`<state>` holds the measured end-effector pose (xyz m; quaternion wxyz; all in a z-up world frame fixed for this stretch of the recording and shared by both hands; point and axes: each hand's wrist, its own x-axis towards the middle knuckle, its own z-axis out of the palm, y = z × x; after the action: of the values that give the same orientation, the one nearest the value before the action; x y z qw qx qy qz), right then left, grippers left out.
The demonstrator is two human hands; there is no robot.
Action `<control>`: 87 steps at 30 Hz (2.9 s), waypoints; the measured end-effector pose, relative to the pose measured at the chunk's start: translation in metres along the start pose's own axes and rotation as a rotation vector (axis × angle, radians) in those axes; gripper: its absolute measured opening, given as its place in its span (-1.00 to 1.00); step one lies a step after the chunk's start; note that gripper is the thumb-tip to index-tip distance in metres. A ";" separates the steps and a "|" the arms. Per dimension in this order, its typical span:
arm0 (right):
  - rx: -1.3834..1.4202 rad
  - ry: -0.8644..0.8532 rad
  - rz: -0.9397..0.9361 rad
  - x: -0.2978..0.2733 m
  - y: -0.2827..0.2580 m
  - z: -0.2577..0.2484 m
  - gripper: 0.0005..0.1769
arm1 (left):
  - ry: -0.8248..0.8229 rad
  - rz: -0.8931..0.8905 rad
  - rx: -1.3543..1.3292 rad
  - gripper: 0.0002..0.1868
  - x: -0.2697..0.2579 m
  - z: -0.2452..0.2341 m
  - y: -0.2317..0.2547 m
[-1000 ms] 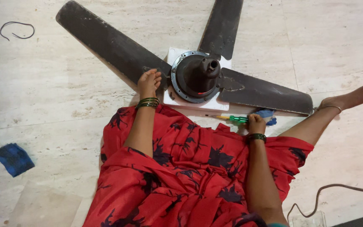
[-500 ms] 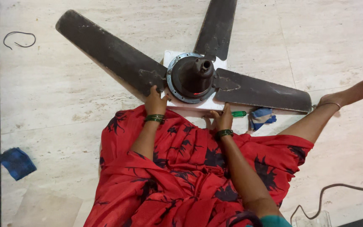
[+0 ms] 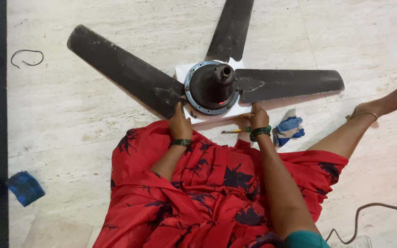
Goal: The person sits on the floor and uses a screwdriver to tighten screws on the blades of a ceiling fan. They remove one blade, reposition it, and then tighten the screws again.
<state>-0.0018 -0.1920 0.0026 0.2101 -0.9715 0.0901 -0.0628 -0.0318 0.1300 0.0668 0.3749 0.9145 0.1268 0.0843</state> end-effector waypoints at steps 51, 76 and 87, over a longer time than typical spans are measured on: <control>0.873 -0.245 0.059 -0.117 -0.140 0.027 -0.68 | 0.458 -0.823 -0.702 -0.11 0.126 0.024 -0.108; 1.489 -0.326 0.158 -0.054 -0.188 -0.075 -0.69 | 0.233 -0.397 -2.066 -0.34 0.105 -0.066 -0.106; 2.114 -0.330 0.095 -0.098 -0.161 -0.135 -0.54 | -0.138 -0.249 -2.451 -0.37 0.075 -0.087 -0.051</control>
<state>-0.0954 -0.0820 0.1840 0.9569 -0.2886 -0.0018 0.0313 0.0091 0.2451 0.0968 0.9960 -0.0565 0.0302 0.0627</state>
